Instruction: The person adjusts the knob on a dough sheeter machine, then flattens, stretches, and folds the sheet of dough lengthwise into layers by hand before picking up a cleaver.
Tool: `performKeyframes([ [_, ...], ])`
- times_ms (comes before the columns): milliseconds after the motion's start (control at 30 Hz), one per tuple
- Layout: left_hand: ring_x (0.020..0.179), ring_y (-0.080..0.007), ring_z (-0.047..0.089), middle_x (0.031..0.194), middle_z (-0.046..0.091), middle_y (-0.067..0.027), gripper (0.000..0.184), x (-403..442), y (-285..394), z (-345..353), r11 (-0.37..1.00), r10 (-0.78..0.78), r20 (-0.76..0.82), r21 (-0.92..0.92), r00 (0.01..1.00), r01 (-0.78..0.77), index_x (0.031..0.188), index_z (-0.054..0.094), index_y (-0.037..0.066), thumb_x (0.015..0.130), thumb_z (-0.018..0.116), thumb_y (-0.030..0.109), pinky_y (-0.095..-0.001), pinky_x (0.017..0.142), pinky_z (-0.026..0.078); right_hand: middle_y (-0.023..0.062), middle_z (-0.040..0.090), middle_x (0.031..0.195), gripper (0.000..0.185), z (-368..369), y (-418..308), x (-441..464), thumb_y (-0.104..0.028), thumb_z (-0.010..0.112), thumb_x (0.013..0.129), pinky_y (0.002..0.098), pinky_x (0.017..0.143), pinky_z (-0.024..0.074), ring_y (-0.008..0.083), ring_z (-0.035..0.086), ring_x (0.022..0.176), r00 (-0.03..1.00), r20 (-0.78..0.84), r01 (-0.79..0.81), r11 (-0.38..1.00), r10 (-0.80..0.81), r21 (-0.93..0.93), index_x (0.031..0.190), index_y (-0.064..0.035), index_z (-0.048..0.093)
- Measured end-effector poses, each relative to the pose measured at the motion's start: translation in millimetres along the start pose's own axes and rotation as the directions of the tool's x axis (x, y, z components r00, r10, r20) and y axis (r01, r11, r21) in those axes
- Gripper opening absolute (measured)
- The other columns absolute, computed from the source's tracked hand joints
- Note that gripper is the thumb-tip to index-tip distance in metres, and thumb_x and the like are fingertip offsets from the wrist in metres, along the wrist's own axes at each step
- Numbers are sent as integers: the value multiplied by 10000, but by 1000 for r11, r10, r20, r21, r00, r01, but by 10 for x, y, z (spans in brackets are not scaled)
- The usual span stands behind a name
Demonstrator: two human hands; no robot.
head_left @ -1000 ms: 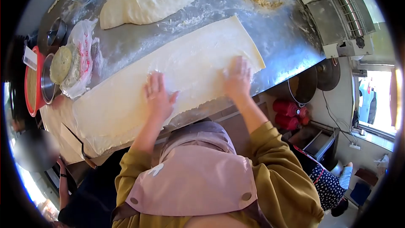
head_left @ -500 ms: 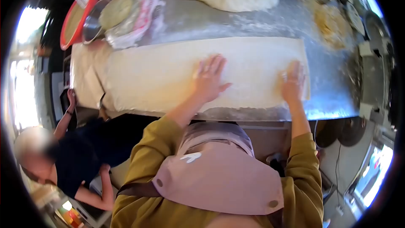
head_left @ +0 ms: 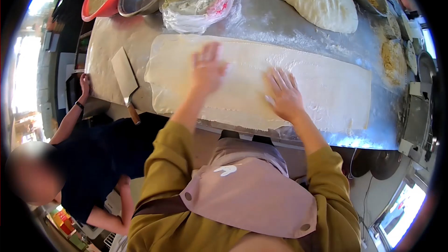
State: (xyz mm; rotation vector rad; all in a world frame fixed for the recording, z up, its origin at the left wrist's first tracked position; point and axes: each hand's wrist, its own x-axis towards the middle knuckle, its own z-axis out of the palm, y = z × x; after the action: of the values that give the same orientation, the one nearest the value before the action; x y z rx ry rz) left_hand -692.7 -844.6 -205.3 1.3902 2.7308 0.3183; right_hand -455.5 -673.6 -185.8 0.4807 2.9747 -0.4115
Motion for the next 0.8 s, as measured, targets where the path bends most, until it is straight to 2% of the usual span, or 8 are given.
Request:
performKeyframes([
  [33, 1443, -319, 283, 1566, 310, -105, 665, -60, -343, -14, 999, -27, 0, 34, 1000, 27, 1484, 344, 66, 936, 560, 376, -579, 1159, 189, 120, 286, 1585, 660, -66, 77, -121, -404, 545, 939, 512, 1198, 167, 317, 232, 1475, 997, 55, 55, 998, -56, 24, 1495, -100, 358],
  [133, 1467, -319, 236, 1586, 278, -110, 701, -191, -1052, -150, 983, -141, 27, 120, 990, 137, 1513, 294, 67, 956, 524, 425, -556, 1171, 176, 150, 256, 1592, 699, 262, 646, -318, -356, 559, 928, 526, 1189, 174, 353, 217, 1475, 899, -207, -415, 902, 385, -121, 1522, -98, 296],
  [267, 1471, -315, 231, 1589, 277, -103, 703, -219, -1391, -317, 957, -272, -35, 96, 962, 274, 1517, 288, 72, 962, 513, 440, -508, 1187, 164, 158, 166, 1620, 731, 174, 69, 629, -434, 441, 972, 500, 1208, 96, 330, 117, 1504, 635, -146, -769, 600, 759, -221, 1544, -47, 202],
  [400, 1476, -302, 224, 1596, 266, -91, 707, -145, -1492, -376, 915, -395, -18, 78, 919, 395, 1524, 275, 76, 968, 498, 451, -492, 1193, 152, 166, 168, 1618, 759, 177, -1284, 1528, -459, 390, 988, 499, 1211, 49, 316, 116, 1504, 883, 29, -458, 872, 469, -173, 1534, 19, 169],
  [433, 1477, -299, 223, 1598, 260, -88, 710, -115, -1504, -377, 903, -425, -5, 63, 905, 424, 1527, 271, 77, 969, 493, 454, -494, 1193, 150, 166, 160, 1619, 705, 139, -1565, 1622, -450, 384, 993, 498, 1211, 60, 325, 135, 1499, 941, 49, -335, 942, 335, 0, 1527, -12, 241],
  [600, 1482, -315, 201, 1610, 215, -118, 721, -150, -1552, -259, 898, -418, -15, 144, 909, 415, 1535, 235, 57, 983, 465, 461, -542, 1177, 161, 106, 310, 1576, 681, 434, -1928, 1363, -494, 517, 945, 480, 1205, 148, 284, 231, 1476, 976, -62, 215, 962, -207, 170, 1473, -82, 396],
  [667, 1482, -331, 194, 1610, 202, -146, 745, -213, -1350, -248, 912, -379, -13, 167, 925, 375, 1530, 234, 35, 973, 480, 465, -565, 1172, 148, 115, 333, 1558, 636, 364, -1578, 917, -464, 537, 939, 490, 1191, 188, 282, 280, 1453, 978, -65, 207, 968, -200, 142, 1469, -134, 414],
  [800, 1481, -346, 193, 1601, 212, -174, 799, -355, -662, -257, 1000, 4, 143, 12, 990, -5, 1526, 240, 17, 932, 547, 455, -585, 1174, 120, 126, 281, 1585, 623, 144, -336, -4, -457, 517, 945, 492, 1199, 159, 314, 238, 1472, 940, -66, -338, 940, 335, -39, 1488, -178, 393],
])
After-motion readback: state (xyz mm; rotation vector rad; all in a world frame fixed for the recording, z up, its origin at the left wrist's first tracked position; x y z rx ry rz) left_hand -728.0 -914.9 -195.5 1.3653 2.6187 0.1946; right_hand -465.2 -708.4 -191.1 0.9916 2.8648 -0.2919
